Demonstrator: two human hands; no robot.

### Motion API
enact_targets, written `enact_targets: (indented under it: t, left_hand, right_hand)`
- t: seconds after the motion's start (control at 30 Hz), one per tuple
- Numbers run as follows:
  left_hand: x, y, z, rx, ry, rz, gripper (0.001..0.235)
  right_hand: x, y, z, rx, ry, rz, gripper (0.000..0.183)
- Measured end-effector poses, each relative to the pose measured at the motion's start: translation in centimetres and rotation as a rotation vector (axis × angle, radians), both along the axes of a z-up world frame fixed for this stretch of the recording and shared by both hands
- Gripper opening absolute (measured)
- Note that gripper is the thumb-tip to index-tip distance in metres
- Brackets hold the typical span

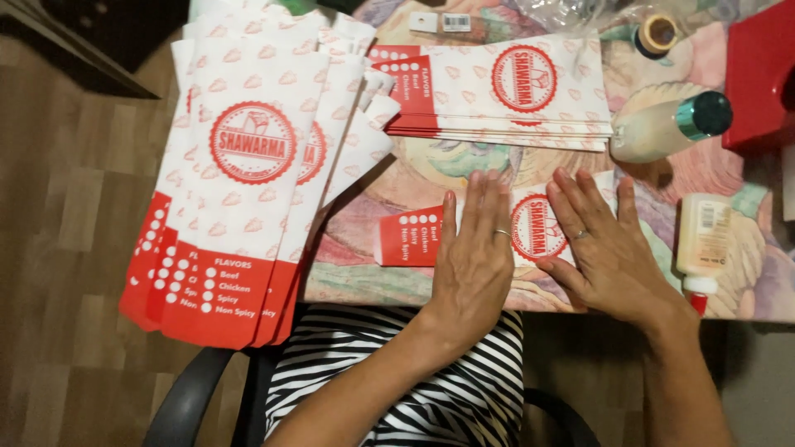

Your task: Assembling paper shawarma packaging by applying glue and folding.

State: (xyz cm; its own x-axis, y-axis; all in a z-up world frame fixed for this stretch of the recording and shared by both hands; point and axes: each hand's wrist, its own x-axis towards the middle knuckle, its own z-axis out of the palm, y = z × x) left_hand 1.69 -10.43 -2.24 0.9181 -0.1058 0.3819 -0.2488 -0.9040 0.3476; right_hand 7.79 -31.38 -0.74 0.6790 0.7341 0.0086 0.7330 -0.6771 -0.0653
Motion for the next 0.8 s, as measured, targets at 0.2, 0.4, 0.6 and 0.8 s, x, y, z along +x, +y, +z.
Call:
enact_targets:
  t: [0.2,0.4,0.6,0.8]
  left_hand:
    - [-3.1,4.2,0.0,0.154,0.187,0.168,0.058]
    - [-5.3,8.1,-0.2,0.157,0.14,0.239,0.066]
    - [-5.1,8.1,-0.2,0.19,0.104,0.24,0.073]
    - [-5.2,8.2,-0.3,0.192,0.099,0.241,0.07]
  right_hand:
    - [0.1,0.1,0.4,0.012,0.03,-0.005,0.092]
    - [-0.2,0.5,1.1,-0.006,0.065,-0.053,0.093]
    - [-3.4,8.5,3.5,0.115,0.191,-0.005,0.107]
    - [-1.6,1.6,0.8,-0.083,0.003,-0.312,0.115]
